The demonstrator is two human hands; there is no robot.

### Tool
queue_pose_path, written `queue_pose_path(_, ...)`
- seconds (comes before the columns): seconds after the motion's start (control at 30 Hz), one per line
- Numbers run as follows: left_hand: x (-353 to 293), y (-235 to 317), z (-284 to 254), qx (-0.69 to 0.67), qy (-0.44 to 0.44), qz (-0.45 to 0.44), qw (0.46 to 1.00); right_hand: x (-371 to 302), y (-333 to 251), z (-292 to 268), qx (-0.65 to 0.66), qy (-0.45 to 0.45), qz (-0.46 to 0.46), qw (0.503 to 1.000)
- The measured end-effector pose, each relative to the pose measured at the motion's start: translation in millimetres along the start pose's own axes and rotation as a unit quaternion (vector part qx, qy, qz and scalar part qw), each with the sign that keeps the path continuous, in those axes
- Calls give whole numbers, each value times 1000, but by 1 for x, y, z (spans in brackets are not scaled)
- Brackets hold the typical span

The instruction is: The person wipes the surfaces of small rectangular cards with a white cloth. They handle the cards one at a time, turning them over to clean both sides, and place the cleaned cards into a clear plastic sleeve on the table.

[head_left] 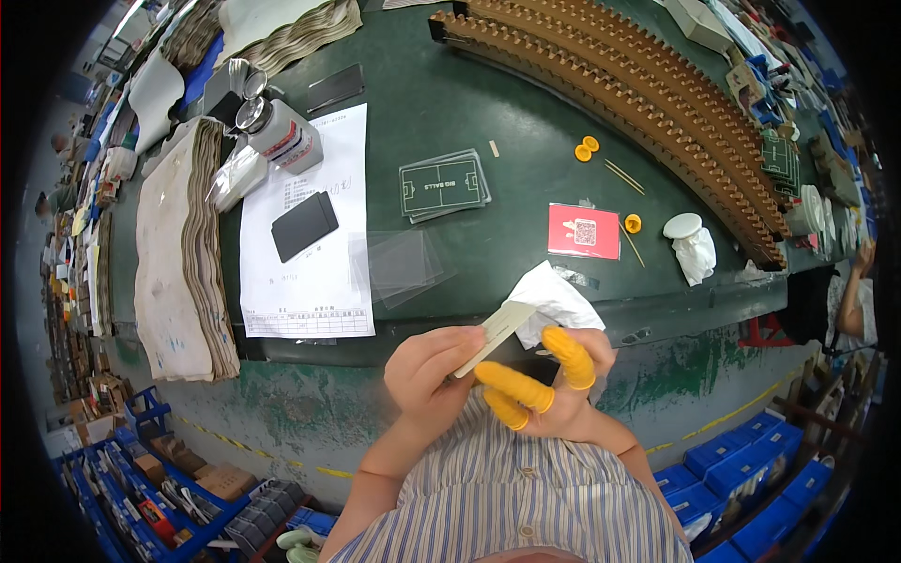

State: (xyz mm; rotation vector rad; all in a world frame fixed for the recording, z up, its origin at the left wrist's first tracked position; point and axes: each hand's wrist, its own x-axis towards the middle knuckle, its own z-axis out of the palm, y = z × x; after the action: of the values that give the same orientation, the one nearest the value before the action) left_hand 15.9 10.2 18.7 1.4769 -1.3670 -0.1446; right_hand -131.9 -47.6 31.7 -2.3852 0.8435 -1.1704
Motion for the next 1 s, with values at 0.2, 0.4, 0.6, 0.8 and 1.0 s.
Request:
queue_pose_path(0.2, -1, 0, 1, -9, 8, -15, 1000, -2, 3, -1, -15, 2, 10, 1000)
queue_pose_path(0.4, 0, 1, 0, -16, -11, -11, 1000, -2, 1, 2, 26, 5, 11, 1000)
queue_pose_path(0.6, 1, 4, 0, -11, -24, -2, 1000, 0, 0, 2, 20, -8, -14, 1000)
queue_pose_path(0.8, 1, 3, -1, -17, -23, -2, 1000, -1, 3, 0, 8, -20, 20, 1000)
queue_pose_path(1.0, 2, 2, 0, -21, -25, -6, 999, -1, 3, 0, 9, -6, 37, 999)
